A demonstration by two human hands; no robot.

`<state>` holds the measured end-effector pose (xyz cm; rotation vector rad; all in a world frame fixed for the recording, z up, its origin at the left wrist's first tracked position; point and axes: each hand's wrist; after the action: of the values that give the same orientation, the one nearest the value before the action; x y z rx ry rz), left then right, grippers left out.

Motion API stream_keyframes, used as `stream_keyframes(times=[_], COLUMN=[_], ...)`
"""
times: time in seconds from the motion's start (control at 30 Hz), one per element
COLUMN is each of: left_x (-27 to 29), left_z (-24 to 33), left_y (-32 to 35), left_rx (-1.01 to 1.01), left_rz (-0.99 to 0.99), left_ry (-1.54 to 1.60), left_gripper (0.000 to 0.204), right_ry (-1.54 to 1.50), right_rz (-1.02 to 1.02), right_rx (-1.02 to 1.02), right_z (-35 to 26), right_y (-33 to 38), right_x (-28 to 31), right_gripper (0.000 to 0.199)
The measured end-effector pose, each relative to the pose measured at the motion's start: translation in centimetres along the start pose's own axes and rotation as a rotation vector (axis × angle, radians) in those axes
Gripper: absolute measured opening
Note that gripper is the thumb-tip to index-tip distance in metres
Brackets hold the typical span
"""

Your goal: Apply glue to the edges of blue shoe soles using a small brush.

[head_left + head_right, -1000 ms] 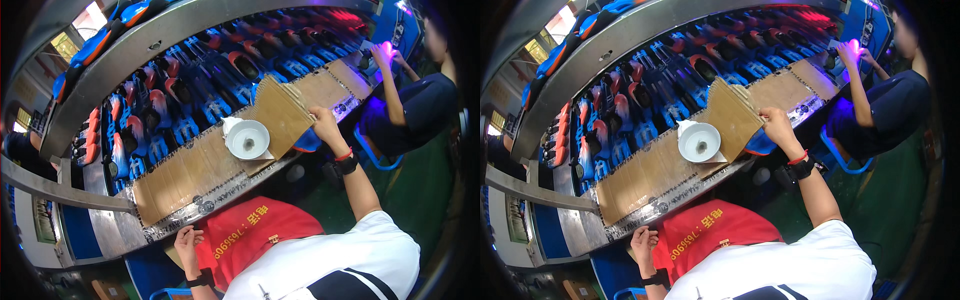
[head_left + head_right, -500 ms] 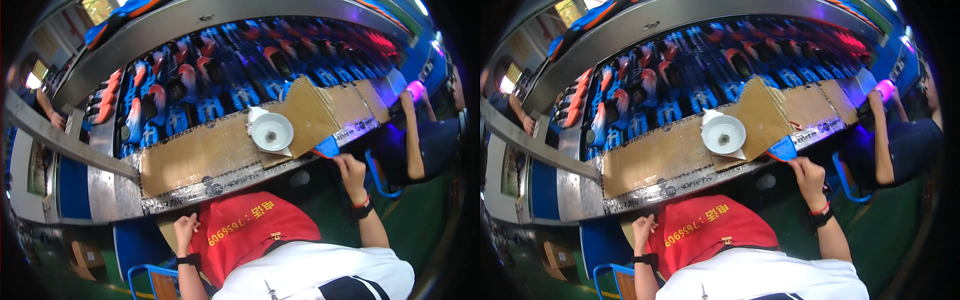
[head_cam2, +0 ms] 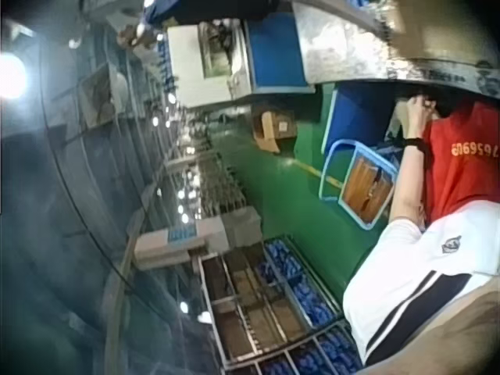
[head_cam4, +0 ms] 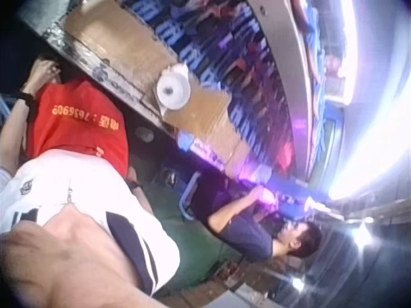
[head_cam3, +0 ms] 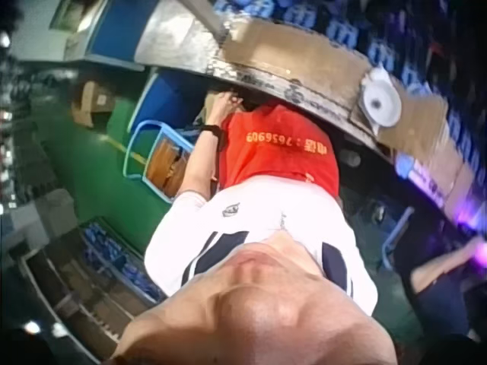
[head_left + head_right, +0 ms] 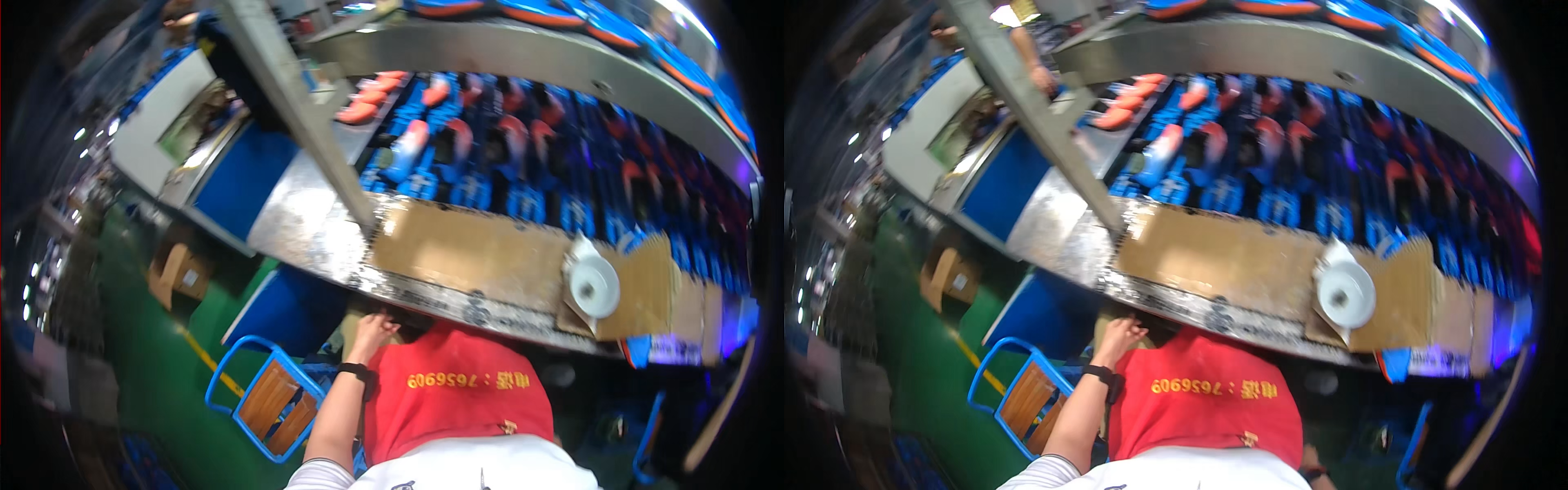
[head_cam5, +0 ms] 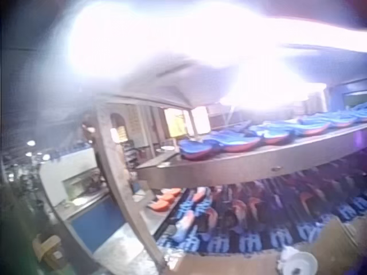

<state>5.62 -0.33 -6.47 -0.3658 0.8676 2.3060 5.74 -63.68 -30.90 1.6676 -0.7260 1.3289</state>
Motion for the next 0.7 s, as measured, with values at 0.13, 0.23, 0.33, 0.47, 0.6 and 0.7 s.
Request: stream_keyframes(times=[0.13, 0.23, 0.33, 0.47, 0.6, 0.7], left_x=[-0.8, -1.3, -1.6, -1.0, -2.3, -2.6], left_z=[-0.1, -0.2, -0.1, -0.9, -1.8, -1.8], left_y=[0.0, 0.4, 0.6, 0.4, -0.2, -0.4], left_rx=[0.038, 0.007, -0.023, -0.039, -0.033, -0.037], left_rz=[0.013, 0.002, 0.015, 0.013, 0.008, 0.032], left_ry=[0.081, -0.011, -0.011, 0.013, -0.016, -0.040], left_gripper=[0.024, 0.027, 0.028, 0.027, 0.027, 0.027], right_ry=[-0.007, -0.022, -0.037, -0.059, -0.069, -0.070], right_rz=[0.065, 0.081, 0.085, 0.097, 0.086, 0.057], right_rx=[0.164, 0.254, 0.329, 0.464, 0.626, 0.708], right_z=[0.8, 0.5, -0.1, -2.5, -5.7, -6.9], right_y=[-10.5, -14.9, -18.1, -23.4, -28.0, -29.4], right_x=[1.3, 2.1, 3.1, 5.9, 8.1, 9.3], right_gripper=[0.021, 0.021, 0.021, 0.021, 0.022, 0.022])
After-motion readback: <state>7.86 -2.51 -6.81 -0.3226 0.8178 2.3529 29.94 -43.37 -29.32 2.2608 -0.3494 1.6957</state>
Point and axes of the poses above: each hand's wrist, its own y-axis away from the middle knuckle, its own x-axis out of the back of the hand, z = x × y, and after that the axes turned 13 degrees about y, right-handed
